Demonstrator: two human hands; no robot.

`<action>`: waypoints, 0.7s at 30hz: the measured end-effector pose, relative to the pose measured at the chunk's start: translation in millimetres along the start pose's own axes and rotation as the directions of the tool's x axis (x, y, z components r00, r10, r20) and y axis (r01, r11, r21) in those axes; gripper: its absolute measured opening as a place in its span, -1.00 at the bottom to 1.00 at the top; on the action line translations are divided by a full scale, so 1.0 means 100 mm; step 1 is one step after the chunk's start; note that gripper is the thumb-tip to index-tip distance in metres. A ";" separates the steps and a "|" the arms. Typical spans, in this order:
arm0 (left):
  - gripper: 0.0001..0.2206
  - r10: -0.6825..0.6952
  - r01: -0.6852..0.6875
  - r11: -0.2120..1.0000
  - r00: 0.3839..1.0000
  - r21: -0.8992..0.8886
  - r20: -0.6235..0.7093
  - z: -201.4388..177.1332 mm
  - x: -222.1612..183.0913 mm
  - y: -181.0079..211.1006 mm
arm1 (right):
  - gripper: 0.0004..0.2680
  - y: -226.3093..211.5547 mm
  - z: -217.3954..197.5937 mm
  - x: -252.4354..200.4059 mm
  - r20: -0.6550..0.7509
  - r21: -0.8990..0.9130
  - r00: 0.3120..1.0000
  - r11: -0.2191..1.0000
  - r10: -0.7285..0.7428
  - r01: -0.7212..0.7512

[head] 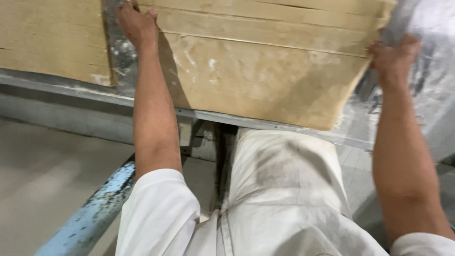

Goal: The person cleans a workspace with a squeegee, spreads out sheets of dough on a metal table, and uses a knife and straight-edge to cut the dough into strips and small squares.

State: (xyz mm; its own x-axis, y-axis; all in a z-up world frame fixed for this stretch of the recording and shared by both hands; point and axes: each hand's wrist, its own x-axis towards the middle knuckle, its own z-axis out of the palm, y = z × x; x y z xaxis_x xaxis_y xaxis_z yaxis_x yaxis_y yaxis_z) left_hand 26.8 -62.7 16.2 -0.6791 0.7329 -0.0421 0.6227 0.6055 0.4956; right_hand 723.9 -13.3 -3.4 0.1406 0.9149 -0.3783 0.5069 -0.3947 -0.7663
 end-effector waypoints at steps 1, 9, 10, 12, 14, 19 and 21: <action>-0.56 0.023 -0.015 0.991 0.998 0.136 -0.055 0.01 -0.16 0.11 | -0.45 0.06 0.06 0.04 0.002 0.043 1.000 0.999 0.016 -0.016; 0.09 -0.158 -0.004 0.927 0.902 0.374 0.403 0.38 -1.56 1.73 | -0.73 -0.39 0.10 -0.07 0.026 0.070 1.000 0.998 0.002 -0.003; 0.14 -0.180 0.003 0.921 0.890 0.389 0.419 0.34 -1.61 1.83 | -0.77 -0.48 0.07 -0.10 0.039 0.087 0.999 0.996 -0.012 0.009; 0.22 -0.228 0.029 0.909 0.870 0.416 0.436 0.27 -1.63 1.97 | -0.83 -0.66 0.06 -0.12 0.066 0.114 0.998 0.993 -0.011 0.003; 0.23 -0.198 0.025 0.926 0.882 0.377 0.428 0.19 -1.67 2.04 | -0.84 -0.76 0.05 -0.12 0.096 0.128 0.995 0.991 0.033 -0.045; 0.22 -0.240 0.080 0.933 0.865 0.351 0.441 0.06 -1.71 2.10 | -0.84 -0.88 -0.05 -0.11 0.034 -0.095 0.999 0.995 0.039 -0.035; 0.19 -0.221 0.063 0.938 0.865 0.340 0.450 0.02 -1.70 2.08 | -0.92 -1.06 -0.03 -0.12 -0.022 -0.239 0.989 0.961 -0.146 0.137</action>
State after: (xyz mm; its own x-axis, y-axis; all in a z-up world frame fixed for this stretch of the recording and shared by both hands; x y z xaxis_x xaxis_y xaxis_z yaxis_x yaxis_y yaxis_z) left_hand 272.6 -60.3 124.9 -0.5507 0.6397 -0.5362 0.6735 0.7200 0.1673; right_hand 671.0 18.0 83.2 0.0833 0.9645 -0.2507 0.7100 -0.2340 -0.6642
